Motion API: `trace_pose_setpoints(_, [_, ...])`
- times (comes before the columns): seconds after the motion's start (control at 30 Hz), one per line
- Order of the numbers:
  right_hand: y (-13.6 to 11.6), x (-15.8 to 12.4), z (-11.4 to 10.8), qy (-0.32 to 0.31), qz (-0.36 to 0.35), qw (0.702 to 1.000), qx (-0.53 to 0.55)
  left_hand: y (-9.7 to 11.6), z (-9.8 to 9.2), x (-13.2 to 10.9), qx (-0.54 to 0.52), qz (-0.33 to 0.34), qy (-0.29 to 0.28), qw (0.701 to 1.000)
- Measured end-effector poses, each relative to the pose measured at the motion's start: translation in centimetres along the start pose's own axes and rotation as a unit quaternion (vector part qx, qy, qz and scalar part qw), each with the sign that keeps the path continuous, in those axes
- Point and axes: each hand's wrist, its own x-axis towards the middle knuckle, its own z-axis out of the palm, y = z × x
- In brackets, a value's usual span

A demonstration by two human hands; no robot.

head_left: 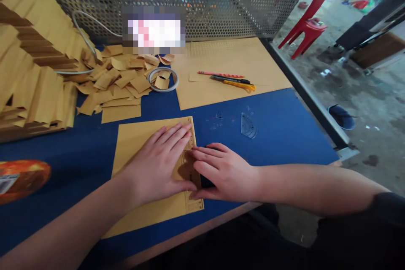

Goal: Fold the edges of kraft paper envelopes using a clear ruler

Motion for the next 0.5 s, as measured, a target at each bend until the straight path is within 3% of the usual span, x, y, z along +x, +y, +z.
trace_pose_setpoints(0.17, [0.4,0.7,-1.4,-0.01,-0.002,1.0,-0.025,0.0,0.1,0.1,-0.002,-0.017,-0.013,1.0])
trace_pose_setpoints(0.27, [2.3,0.4,-4.5,-0.043,0.133,0.984,-0.106,0.2,0.1,0.2,-0.005,-0.029,-0.012,1.0])
trace_pose_setpoints(0.37, [5.2,-1.1,-7.8,-0.08,0.293,0.93,-0.204,0.3,0.0,0.2,-0.006,-0.035,-0.022,0.999])
trace_pose_setpoints(0.5, [7.4,-2.4,-9.1,-0.102,0.319,0.928,-0.164,0.3,0.0,0.4,0.002,-0.046,-0.031,0.998])
